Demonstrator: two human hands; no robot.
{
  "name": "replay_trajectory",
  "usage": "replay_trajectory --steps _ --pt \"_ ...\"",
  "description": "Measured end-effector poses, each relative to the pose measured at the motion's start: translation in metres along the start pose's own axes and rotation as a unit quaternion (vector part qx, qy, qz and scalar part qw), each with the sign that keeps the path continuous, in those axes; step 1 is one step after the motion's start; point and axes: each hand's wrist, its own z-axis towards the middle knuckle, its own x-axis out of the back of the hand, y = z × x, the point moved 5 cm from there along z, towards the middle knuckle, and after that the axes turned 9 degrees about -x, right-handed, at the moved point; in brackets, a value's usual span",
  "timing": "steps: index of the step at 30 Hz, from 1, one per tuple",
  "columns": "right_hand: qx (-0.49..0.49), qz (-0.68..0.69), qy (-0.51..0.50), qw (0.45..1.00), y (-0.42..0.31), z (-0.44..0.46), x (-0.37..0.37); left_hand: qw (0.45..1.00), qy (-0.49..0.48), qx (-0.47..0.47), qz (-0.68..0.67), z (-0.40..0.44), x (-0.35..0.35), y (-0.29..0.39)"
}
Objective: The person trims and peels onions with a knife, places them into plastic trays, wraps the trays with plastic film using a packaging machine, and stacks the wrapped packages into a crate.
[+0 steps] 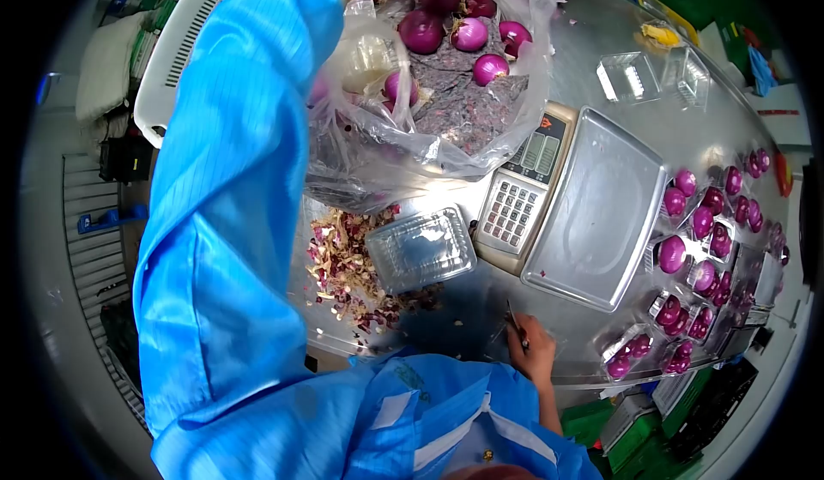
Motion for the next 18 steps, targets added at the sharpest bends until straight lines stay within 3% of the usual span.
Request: replay_trajectory --steps 1,2,5,8,11,14,15,18 --pt "0.01 -0.001 0.005 1.0 0.001 0.0 0.0 0.988 -0.152 -0.005 0.013 -0.007 0.0 0.02" --pt "0.019 -0.002 0.009 1.0 0.002 -0.001 0.0 0.987 -0.121 -0.103 0.025 -0.008 -0.039 0.014" --pt "0.005 -0.006 -0.012 1.0 0.003 -0.001 -0.001 0.973 -0.207 0.001 0.098 -0.028 -0.109 -0.035" --pt "0.001 -0.006 -0.025 1.0 0.0 0.004 -0.003 0.984 -0.128 0.119 0.026 -0.025 -0.096 -0.056" --pt "0.004 0.002 -0.037 0.999 -0.007 0.01 -0.004 0.984 0.111 0.036 -0.138 0.013 -0.126 -0.06" --pt "0.034 0.009 -0.016 0.999 -0.018 0.017 -0.003 0.986 0.105 0.118 -0.057 0.037 -0.16 -0.042" --pt "0.05 0.01 -0.003 0.999 -0.022 0.018 -0.001 0.979 0.081 0.174 -0.071 0.029 -0.136 -0.015" --pt "0.048 0.015 -0.002 0.999 -0.026 0.017 0.005 0.96 0.13 0.2 -0.146 0.024 -0.134 -0.015"
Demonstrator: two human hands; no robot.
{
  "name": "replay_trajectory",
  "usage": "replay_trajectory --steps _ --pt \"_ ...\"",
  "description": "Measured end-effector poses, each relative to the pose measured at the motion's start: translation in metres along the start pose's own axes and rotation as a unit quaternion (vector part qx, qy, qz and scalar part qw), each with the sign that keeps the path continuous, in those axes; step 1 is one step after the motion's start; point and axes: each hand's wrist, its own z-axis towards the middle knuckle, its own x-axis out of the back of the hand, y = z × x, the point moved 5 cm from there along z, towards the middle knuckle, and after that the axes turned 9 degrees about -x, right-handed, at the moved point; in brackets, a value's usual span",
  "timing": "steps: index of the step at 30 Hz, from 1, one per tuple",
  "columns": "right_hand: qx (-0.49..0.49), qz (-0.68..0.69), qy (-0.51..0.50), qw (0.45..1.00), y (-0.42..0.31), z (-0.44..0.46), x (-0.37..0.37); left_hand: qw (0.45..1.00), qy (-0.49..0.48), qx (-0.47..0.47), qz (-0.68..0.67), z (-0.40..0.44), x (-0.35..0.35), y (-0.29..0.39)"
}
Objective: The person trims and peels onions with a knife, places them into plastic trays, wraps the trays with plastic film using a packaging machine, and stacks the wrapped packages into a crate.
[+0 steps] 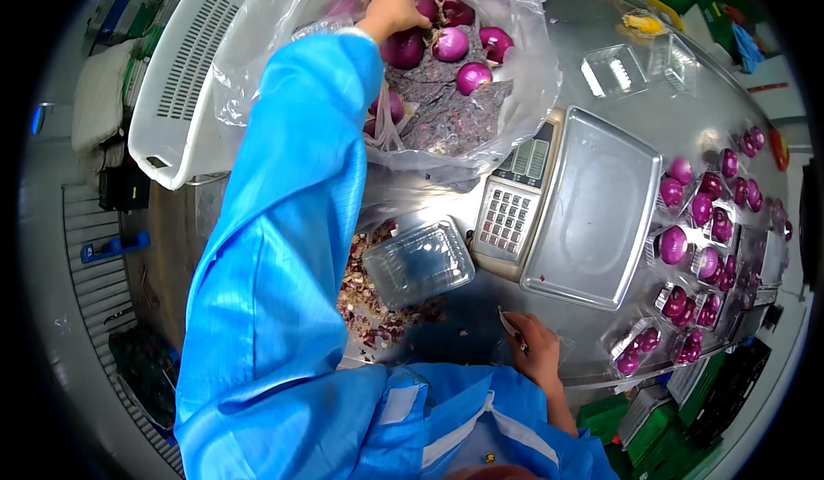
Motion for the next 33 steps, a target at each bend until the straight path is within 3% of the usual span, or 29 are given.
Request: replay_trajectory --steps 3,5,8,9,10,11,12,17,18,21,27,33 --pt "-0.012 -0.005 -0.007 1.0 0.003 -0.01 0.006 0.983 0.093 0.03 -0.157 -0.017 0.032 0.016" --pt "-0.018 0.003 0.003 1.0 0.008 -0.013 0.009 0.916 0.111 0.018 -0.385 -0.059 0.082 0.062" --pt "0.017 -0.01 0.055 0.998 -0.007 -0.011 0.016 0.857 0.069 0.052 -0.509 -0.154 0.138 0.129" --pt "0.033 -0.02 0.076 0.996 -0.015 -0.01 0.021 0.845 0.068 0.02 -0.529 -0.186 0.143 0.143" --pt "0.071 -0.057 0.096 0.991 -0.029 -0.009 0.024 0.866 0.07 0.01 -0.495 -0.221 0.154 0.158" --pt "0.108 -0.094 0.115 0.983 -0.046 -0.006 0.026 0.821 0.054 0.033 -0.567 -0.255 0.162 0.179" --pt "0.145 -0.131 0.133 0.972 -0.062 -0.005 0.027 0.854 0.042 0.04 -0.516 -0.286 0.167 0.189" --pt "0.297 -0.185 0.122 0.929 -0.118 -0.017 0.006 0.842 0.042 0.099 -0.529 -0.408 0.183 0.234" --pt "0.305 -0.223 0.101 0.92 -0.126 -0.021 -0.001 0.854 0.045 0.092 -0.509 -0.424 0.191 0.242" --pt "0.315 -0.257 0.058 0.912 -0.139 -0.039 -0.024 0.815 0.027 0.137 -0.563 -0.469 0.196 0.254" --pt "0.338 -0.26 0.022 0.904 -0.158 -0.078 -0.061 0.846 0.017 0.13 -0.517 -0.527 0.205 0.26" --pt "0.298 -0.271 -0.009 0.915 -0.151 -0.095 -0.095 0.882 0.097 0.136 -0.44 -0.571 0.213 0.255"
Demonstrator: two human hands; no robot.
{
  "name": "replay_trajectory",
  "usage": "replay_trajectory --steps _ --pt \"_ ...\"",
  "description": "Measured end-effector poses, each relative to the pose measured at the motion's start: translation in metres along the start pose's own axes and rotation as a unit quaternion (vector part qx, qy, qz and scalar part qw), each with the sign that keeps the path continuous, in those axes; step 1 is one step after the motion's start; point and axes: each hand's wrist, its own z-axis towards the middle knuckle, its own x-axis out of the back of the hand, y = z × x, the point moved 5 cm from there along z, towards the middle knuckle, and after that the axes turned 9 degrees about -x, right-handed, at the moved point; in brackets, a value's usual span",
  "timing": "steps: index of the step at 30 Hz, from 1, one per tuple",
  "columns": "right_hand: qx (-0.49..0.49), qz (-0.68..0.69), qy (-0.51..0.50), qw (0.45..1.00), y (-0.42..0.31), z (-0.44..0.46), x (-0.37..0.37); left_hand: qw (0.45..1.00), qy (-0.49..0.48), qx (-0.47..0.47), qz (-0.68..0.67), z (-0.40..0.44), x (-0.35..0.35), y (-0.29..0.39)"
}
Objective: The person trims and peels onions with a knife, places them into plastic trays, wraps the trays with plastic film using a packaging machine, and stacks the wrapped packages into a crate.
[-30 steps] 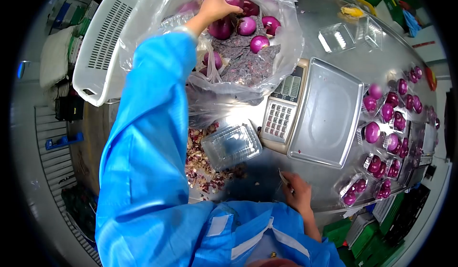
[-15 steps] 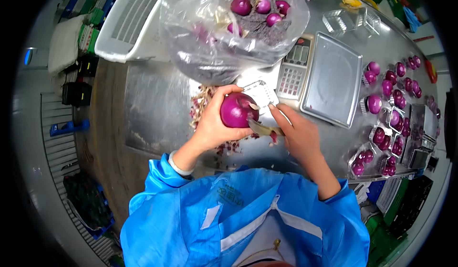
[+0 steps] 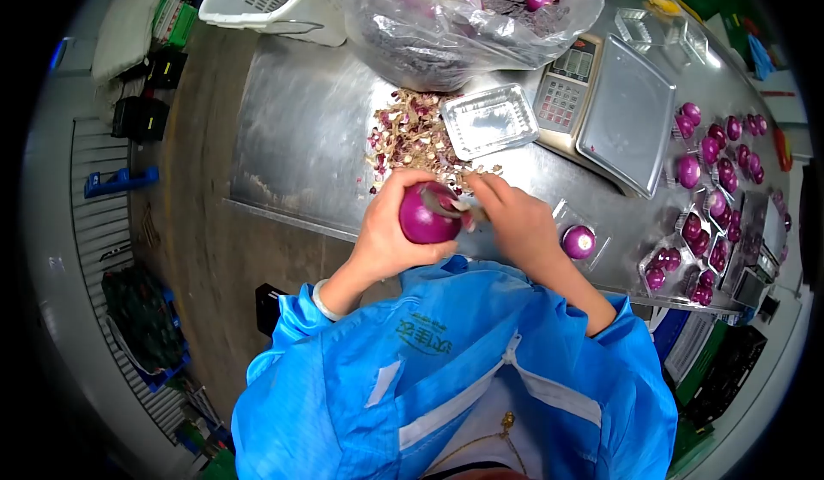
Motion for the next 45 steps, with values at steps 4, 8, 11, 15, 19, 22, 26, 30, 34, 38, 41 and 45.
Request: replay_trajectory --steps 4,8,11,15,19,22,26,30,34,38,41,45 --pt "-0.017 0.008 -0.012 1.0 -0.006 -0.006 0.006 0.973 0.126 -0.06 0.182 -0.015 0.025 0.001" --pt "0.024 0.079 0.047 0.996 -0.038 0.004 0.017 0.924 0.205 -0.116 0.301 -0.028 0.029 -0.001" --pt "0.014 0.146 0.042 0.988 -0.044 0.012 0.001 0.905 0.244 -0.139 0.319 -0.032 0.03 0.0" --pt "-0.053 0.369 -0.023 0.927 -0.058 0.014 0.001 0.774 0.25 0.142 -0.564 -0.04 0.007 -0.049" --pt "-0.098 0.42 -0.006 0.902 -0.052 0.01 -0.001 0.682 0.125 0.211 -0.689 -0.056 -0.025 -0.043" --pt "-0.118 0.435 0.046 0.891 -0.041 0.008 0.005 0.728 0.065 0.209 -0.649 -0.061 -0.037 -0.037" --pt "-0.131 0.393 0.081 0.907 -0.028 0.007 -0.002 0.735 0.017 0.265 -0.624 -0.068 -0.04 -0.035" --pt "-0.112 0.256 0.085 0.956 -0.007 -0.005 0.004 0.66 0.063 0.299 -0.686 -0.065 -0.04 -0.04" --pt "0.032 0.071 0.057 0.995 -0.008 -0.028 0.012 0.57 0.07 0.287 -0.767 -0.059 -0.031 -0.042" --pt "0.04 0.016 0.025 0.999 -0.011 -0.031 0.008 0.566 0.063 0.339 -0.749 -0.055 -0.031 -0.034" --pt "0.034 0.013 0.017 0.999 -0.014 -0.027 0.004 0.597 0.076 0.383 -0.701 -0.059 -0.035 -0.032" --pt "0.02 0.036 0.0 0.999 -0.018 -0.024 -0.004 0.651 -0.007 0.334 -0.681 -0.073 -0.039 -0.046"
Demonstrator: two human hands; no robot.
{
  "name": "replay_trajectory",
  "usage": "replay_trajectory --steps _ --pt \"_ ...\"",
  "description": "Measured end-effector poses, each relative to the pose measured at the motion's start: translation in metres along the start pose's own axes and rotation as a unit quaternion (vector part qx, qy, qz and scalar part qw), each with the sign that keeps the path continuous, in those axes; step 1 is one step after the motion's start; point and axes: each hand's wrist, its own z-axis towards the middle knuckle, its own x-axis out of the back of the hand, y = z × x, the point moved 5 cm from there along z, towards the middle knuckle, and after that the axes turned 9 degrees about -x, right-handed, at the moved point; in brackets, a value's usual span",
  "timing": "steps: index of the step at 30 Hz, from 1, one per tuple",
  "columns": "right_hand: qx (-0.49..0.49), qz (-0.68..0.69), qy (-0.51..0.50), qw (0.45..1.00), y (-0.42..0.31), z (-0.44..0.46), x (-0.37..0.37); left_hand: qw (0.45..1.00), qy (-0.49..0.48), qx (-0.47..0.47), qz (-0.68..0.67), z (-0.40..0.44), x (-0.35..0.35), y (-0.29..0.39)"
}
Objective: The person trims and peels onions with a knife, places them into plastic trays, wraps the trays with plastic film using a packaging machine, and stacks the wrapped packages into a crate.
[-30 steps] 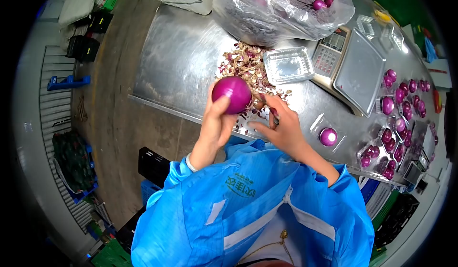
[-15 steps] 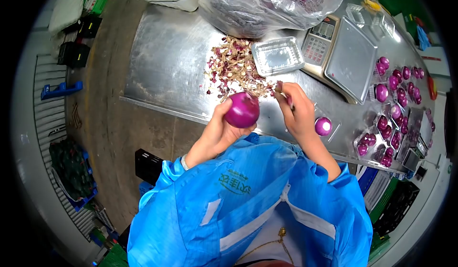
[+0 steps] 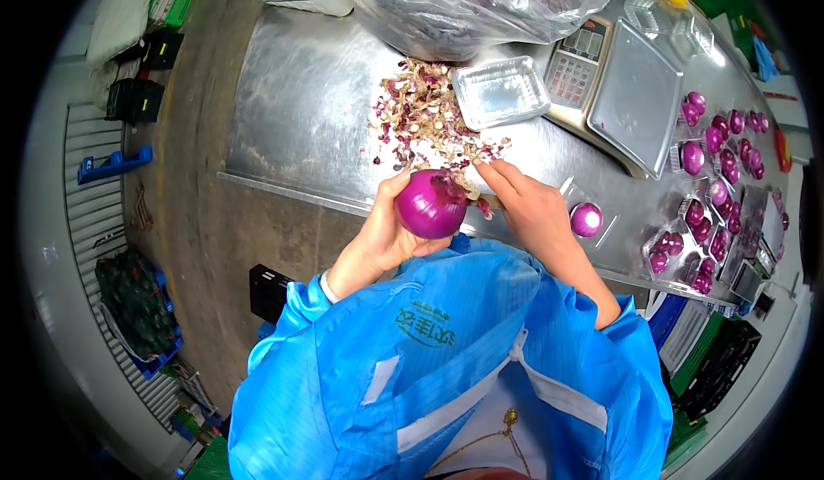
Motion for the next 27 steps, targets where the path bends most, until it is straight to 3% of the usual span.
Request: replay_trajectory --steps 2,5,6,9,10,13,15,23,27 --pt "-0.006 0.028 -0.015 0.999 -0.004 0.0 -0.005 0.998 -0.062 -0.001 0.033 -0.001 -0.001 0.0" --pt "-0.03 0.048 -0.041 0.998 -0.005 0.001 -0.016 0.99 -0.024 -0.057 0.124 -0.008 -0.008 0.01" --pt "-0.041 0.052 -0.052 0.997 -0.004 0.001 -0.021 0.994 -0.008 -0.066 0.083 -0.01 -0.005 0.011" --pt "-0.122 0.02 -0.095 0.988 0.039 -0.012 -0.057 0.962 0.013 -0.218 0.165 -0.023 -0.005 0.039" --pt "-0.126 0.045 -0.112 0.985 0.044 -0.02 -0.061 0.913 0.056 -0.317 0.249 -0.027 -0.008 0.05" --pt "-0.074 0.142 -0.088 0.983 -0.011 0.0 -0.013 0.79 0.134 -0.403 0.443 -0.034 0.004 0.065" --pt "-0.016 0.046 -0.038 0.998 -0.027 0.007 -0.004 0.717 0.126 -0.431 0.533 -0.034 -0.007 0.068" --pt "-0.005 0.014 0.003 1.0 -0.024 0.011 -0.007 0.654 0.092 -0.465 0.59 -0.031 -0.018 0.06" --pt "-0.027 0.043 -0.017 0.999 -0.022 0.008 -0.014 0.594 0.059 -0.497 0.63 -0.029 -0.024 0.055"
